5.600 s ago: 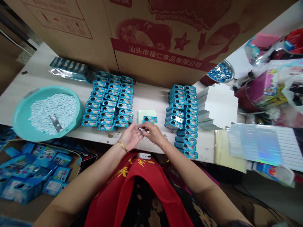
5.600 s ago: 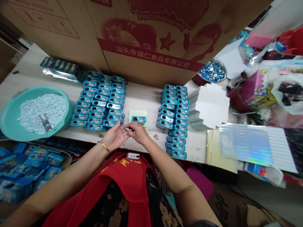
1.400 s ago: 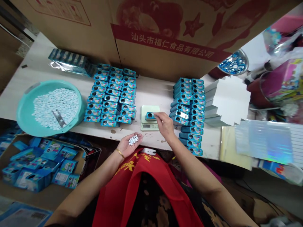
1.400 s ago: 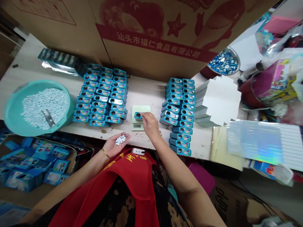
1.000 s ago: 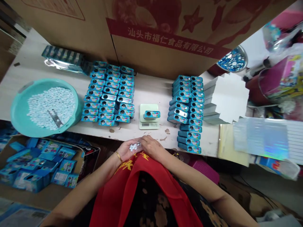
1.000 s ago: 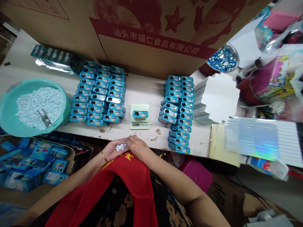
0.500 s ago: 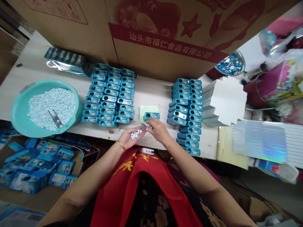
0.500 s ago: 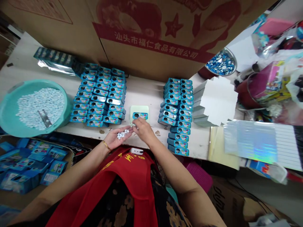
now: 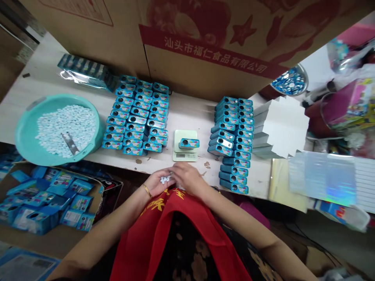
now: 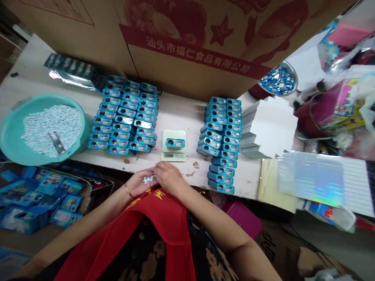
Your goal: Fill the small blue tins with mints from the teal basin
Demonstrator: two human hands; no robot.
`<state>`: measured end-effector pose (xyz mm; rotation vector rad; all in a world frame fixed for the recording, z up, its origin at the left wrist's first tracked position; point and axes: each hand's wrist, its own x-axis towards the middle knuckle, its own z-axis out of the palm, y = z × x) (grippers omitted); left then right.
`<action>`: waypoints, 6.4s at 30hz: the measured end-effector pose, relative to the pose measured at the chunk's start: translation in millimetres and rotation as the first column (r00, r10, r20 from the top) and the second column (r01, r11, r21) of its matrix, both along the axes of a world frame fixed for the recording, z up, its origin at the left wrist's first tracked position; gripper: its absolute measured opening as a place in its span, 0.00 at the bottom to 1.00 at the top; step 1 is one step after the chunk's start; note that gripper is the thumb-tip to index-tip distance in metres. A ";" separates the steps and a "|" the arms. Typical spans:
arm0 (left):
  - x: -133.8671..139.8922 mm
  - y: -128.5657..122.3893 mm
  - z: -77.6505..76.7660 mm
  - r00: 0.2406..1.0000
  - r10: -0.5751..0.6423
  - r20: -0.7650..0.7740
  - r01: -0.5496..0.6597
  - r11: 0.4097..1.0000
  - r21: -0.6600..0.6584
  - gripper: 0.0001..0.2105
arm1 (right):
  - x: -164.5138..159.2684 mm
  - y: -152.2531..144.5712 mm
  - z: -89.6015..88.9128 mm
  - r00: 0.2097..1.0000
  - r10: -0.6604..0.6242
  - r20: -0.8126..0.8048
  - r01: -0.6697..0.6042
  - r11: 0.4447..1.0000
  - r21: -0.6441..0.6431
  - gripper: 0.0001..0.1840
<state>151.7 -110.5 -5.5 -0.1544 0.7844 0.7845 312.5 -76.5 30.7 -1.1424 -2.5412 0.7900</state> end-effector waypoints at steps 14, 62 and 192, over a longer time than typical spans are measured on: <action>6.0 -11.3 5.2 0.988 -0.140 0.058 0.133 0.985 0.112 0.17 | -2.5 -29.1 -17.4 1.000 -0.003 -0.020 -0.001 0.981 -0.195 0.08; 12.8 18.5 8.2 0.994 0.069 0.084 -0.066 0.997 -0.040 0.09 | 1.1 22.6 -14.3 0.916 -0.288 -0.280 0.203 0.933 -0.296 0.10; -1.9 -3.5 4.6 0.992 -0.102 -0.075 0.109 0.989 0.097 0.15 | 22.0 64.9 -13.7 0.897 -0.419 -0.138 0.415 0.908 -0.058 0.11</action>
